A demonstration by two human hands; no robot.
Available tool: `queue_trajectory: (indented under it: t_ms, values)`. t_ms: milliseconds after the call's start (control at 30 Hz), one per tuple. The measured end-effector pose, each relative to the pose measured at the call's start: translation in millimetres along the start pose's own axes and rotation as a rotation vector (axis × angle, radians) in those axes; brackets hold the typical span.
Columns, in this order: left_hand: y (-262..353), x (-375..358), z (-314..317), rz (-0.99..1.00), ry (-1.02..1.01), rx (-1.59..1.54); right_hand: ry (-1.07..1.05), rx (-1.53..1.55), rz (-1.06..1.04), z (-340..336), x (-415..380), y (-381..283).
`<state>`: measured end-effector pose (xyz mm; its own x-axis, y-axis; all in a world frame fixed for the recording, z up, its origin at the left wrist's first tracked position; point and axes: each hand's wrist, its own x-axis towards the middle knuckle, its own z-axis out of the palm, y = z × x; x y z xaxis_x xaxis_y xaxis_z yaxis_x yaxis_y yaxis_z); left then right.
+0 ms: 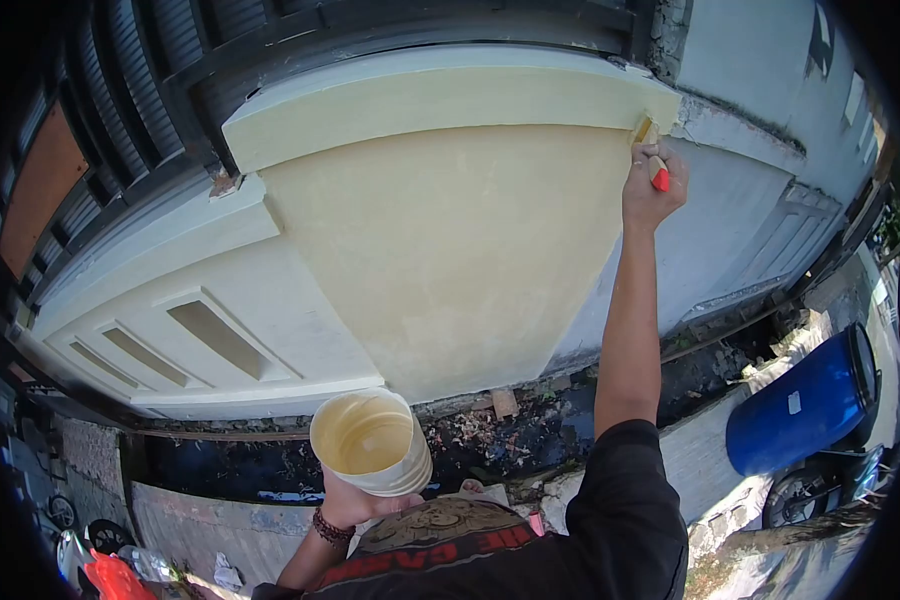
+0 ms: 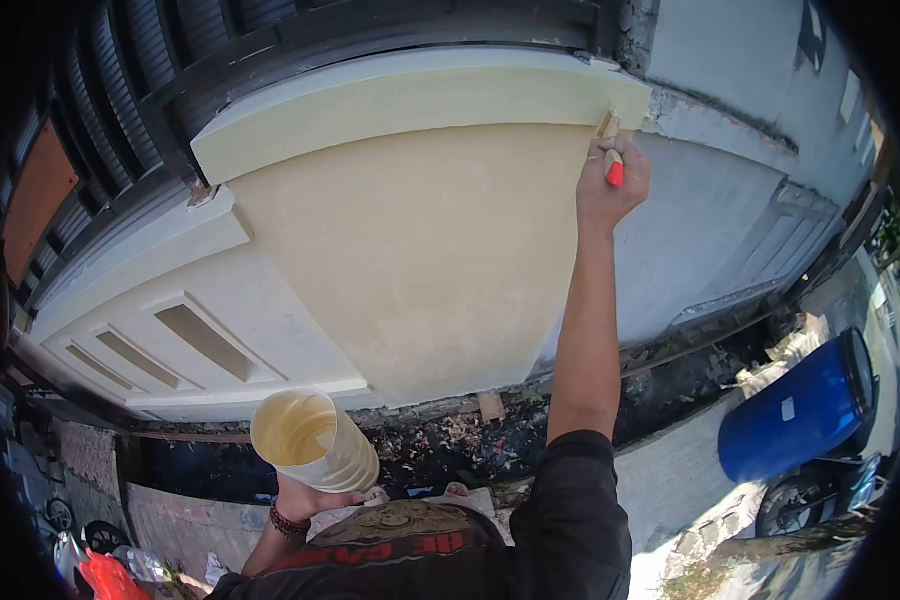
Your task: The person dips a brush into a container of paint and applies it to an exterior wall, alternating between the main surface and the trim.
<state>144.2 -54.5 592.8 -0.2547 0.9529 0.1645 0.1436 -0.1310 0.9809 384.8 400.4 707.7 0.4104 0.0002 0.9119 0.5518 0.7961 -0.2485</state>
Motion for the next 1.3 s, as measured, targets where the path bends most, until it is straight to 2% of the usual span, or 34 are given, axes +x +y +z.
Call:
queue_trajectory:
  t_ms: [33, 133, 233, 267, 333, 400, 433, 500, 533, 567, 600, 633, 700, 733, 800, 867, 967, 1033, 1100, 1167, 1200, 1233, 1300]
  values:
    - [2, -3, -3, -0.009, 0.012, 0.000, -0.107, -0.028, 0.028, 12, -13, -34]
    - [10, -5, -11, 0.026, -0.046, -0.041, -0.164, 0.058, -0.142, 48, -62, -127]
    - [2, -17, -29, -0.019, -0.066, -0.081, -0.262, 0.320, -0.106, 66, -97, -223]
    - [2, -20, -37, -0.018, -0.071, -0.086, -0.264, 0.314, -0.110, 70, -103, -242]
    - [3, -25, -55, 0.023, -0.104, -0.062, -0.391, 0.644, 0.003, 77, -111, -272]
    - [2, -34, -76, 0.037, -0.108, -0.044, -0.397, 0.758, 0.144, 73, -98, -273]
    - [3, -38, -89, 0.050, -0.114, -0.016, -0.352, 0.693, 0.227, 73, -95, -255]
    - [3, -48, -114, 0.079, -0.095, 0.050, -0.254, 0.598, 0.432, 61, -89, -213]
    - [3, -52, -125, 0.102, -0.078, 0.124, -0.144, 0.682, 0.565, 57, -87, -190]
    - [3, -56, -136, 0.110, -0.077, 0.117, -0.075, 0.613, 0.615, 45, -79, -184]
    - [3, -59, -145, 0.096, -0.036, 0.039, 0.009, 0.367, 0.396, 46, -86, -159]
    - [1, -63, -153, 0.075, -0.001, -0.039, 0.008, 0.363, 0.387, 49, -87, -168]
    - [-4, -70, -172, 0.072, -0.013, -0.052, -0.004, 0.096, 0.107, 53, -98, -189]
    - [-6, -73, -180, 0.068, 0.005, -0.061, -0.041, 0.099, 0.016, 65, -110, -205]
    - [-8, -77, -194, 0.065, 0.002, -0.073, -0.181, 0.144, 0.018, 84, -138, -256]
    - [-11, -81, -209, 0.027, -0.023, -0.040, -0.329, 0.283, -0.074, 92, -160, -302]
    - [-17, -85, -228, 0.069, -0.041, 0.014, -0.414, 0.589, 0.049, 86, -158, -339]
    - [-15, -88, -237, 0.051, -0.043, -0.018, -0.400, 0.566, 0.150, 81, -140, -319]
    - [-13, -94, -246, 0.029, -0.028, -0.051, -0.242, 0.686, 0.596, 75, -123, -287]
    - [-12, -99, -256, 0.031, 0.016, -0.068, -0.020, 0.596, 0.646, 67, -110, -256]
    - [-13, -101, -261, 0.033, 0.032, -0.070, 0.050, 0.475, 0.603, 65, -108, -245]
    - [-16, -104, -266, 0.028, 0.032, -0.071, 0.041, 0.485, 0.604, 71, -114, -246]
    - [-18, -107, -271, 0.017, 0.036, -0.074, 0.076, 0.130, 0.340, 79, -124, -248]
